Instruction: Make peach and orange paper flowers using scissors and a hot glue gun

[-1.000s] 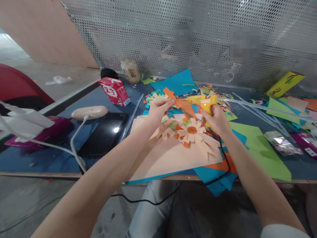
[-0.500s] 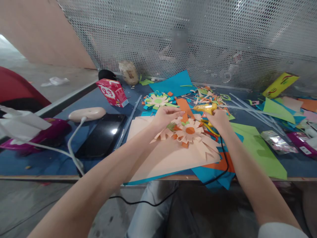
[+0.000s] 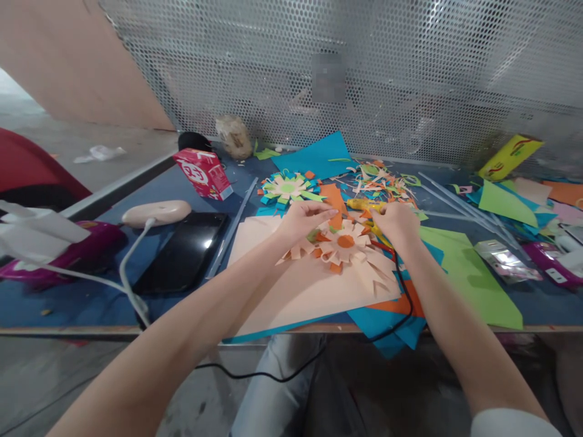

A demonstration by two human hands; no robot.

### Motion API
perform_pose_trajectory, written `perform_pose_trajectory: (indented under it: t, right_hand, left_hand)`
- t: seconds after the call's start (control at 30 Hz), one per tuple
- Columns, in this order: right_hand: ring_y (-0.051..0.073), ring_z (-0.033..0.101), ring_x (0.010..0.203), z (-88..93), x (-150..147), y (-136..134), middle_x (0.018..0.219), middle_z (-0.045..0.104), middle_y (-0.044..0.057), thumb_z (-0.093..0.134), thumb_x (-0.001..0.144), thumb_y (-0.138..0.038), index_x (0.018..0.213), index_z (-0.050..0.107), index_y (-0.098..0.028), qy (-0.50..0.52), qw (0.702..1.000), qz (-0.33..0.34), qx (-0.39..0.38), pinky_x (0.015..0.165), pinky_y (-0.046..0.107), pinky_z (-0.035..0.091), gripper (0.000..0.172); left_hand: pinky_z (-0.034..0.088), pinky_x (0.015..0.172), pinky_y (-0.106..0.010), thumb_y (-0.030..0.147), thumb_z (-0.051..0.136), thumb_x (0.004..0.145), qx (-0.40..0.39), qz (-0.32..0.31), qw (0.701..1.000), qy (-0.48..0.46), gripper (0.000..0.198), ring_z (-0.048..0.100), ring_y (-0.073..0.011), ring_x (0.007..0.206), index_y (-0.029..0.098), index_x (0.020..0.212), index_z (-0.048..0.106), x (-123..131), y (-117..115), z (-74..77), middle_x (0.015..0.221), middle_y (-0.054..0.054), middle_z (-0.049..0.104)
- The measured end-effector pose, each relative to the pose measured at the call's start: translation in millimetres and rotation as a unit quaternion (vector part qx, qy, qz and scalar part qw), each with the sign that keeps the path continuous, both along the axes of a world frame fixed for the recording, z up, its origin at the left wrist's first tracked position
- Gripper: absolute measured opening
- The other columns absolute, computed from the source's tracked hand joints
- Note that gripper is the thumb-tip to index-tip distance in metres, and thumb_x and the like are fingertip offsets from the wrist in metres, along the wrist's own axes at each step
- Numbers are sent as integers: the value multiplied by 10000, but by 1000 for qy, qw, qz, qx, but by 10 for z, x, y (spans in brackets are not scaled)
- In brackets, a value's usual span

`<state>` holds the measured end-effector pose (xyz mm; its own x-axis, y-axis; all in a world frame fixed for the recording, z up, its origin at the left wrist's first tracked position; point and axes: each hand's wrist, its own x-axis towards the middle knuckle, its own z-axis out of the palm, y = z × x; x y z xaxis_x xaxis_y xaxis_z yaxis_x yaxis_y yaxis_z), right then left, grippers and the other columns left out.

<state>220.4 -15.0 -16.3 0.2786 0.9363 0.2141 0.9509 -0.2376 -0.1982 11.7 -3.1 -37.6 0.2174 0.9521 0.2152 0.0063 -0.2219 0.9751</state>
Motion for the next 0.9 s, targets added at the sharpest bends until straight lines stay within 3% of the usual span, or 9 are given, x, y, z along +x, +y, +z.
perform_pose_trajectory:
  t: [0.1, 0.2, 0.27, 0.37, 0.47, 0.57, 0.7, 0.8, 0.9]
  right_hand:
    - [298, 640, 785, 12, 27, 2, 739, 671, 146, 479, 793, -437, 661, 657, -173, 6, 1000, -7, -5, 644, 372, 449, 345]
    - [284, 634, 788, 21, 62, 3, 784, 673, 139, 463, 812, -426, 699, 661, -169, 37, 997, 19, 71, 669, 383, 458, 343]
    - [236, 625, 785, 33, 43, -15, 809, 672, 108, 472, 820, -416, 749, 666, -174, 104, 978, 116, 140, 691, 351, 467, 318]
    - [157, 597, 722, 37, -72, -69, 882, 672, 69, 503, 815, -426, 878, 676, -193, 238, 913, 286, 169, 667, 290, 474, 297]
    - [121, 528, 596, 3, -204, -119, 841, 663, 54, 566, 766, -489, 865, 683, -204, 284, 880, 346, 159, 572, 268, 459, 324]
    - [126, 512, 571, -29, -249, -130, 745, 640, 45, 603, 719, -526, 760, 677, -198, 299, 875, 344, 164, 527, 267, 441, 338]
    - [143, 544, 591, 24, -183, -115, 658, 600, 22, 602, 721, -480, 687, 623, -194, 358, 872, 273, 194, 576, 285, 453, 289]
    - [116, 479, 501, 93, -121, -103, 583, 533, -4, 593, 720, -432, 664, 579, -193, 403, 859, 208, 237, 502, 265, 405, 246]
    - [89, 403, 446, 115, -83, -84, 558, 492, -20, 592, 710, -407, 670, 568, -191, 435, 845, 182, 252, 432, 242, 336, 221]
  left_hand:
    - [393, 548, -224, 433, 787, 534, -4, 12, 1000, -8, 274, 510, -104, 591, 188, 634, 717, 0, -5, 25, 608, -8, 628]
    - [397, 556, -224, 429, 791, 528, 3, 28, 1000, -2, 273, 521, -109, 602, 188, 629, 714, -8, -5, 39, 606, -8, 629]
    - [398, 561, -223, 435, 779, 544, 18, 24, 999, 17, 271, 530, -109, 609, 188, 637, 715, -10, -3, 31, 652, -17, 657]
    - [388, 529, -224, 440, 743, 590, 42, -1, 998, 55, 267, 518, -105, 564, 181, 648, 716, 7, -14, 4, 662, -26, 673]
    - [371, 496, -216, 427, 707, 635, 71, -33, 994, 82, 249, 495, -97, 525, 179, 655, 715, 39, -43, -5, 635, -20, 667]
    - [377, 499, -210, 437, 670, 673, 89, -40, 990, 103, 262, 516, -105, 541, 179, 667, 715, 54, -61, 14, 658, -25, 680]
    - [430, 593, -245, 473, 557, 765, 123, -8, 978, 170, 322, 579, -158, 658, 197, 725, 718, 18, -28, 13, 740, -58, 696]
    - [429, 820, -336, 480, 644, 685, 166, 42, 943, 285, 318, 576, -238, 909, 218, 850, 715, -18, 10, -46, 932, -91, 669]
    - [346, 939, -440, 511, 692, 615, 146, 69, 912, 378, 437, 494, -312, 1070, 223, 943, 696, -19, 17, -102, 1077, -117, 600]
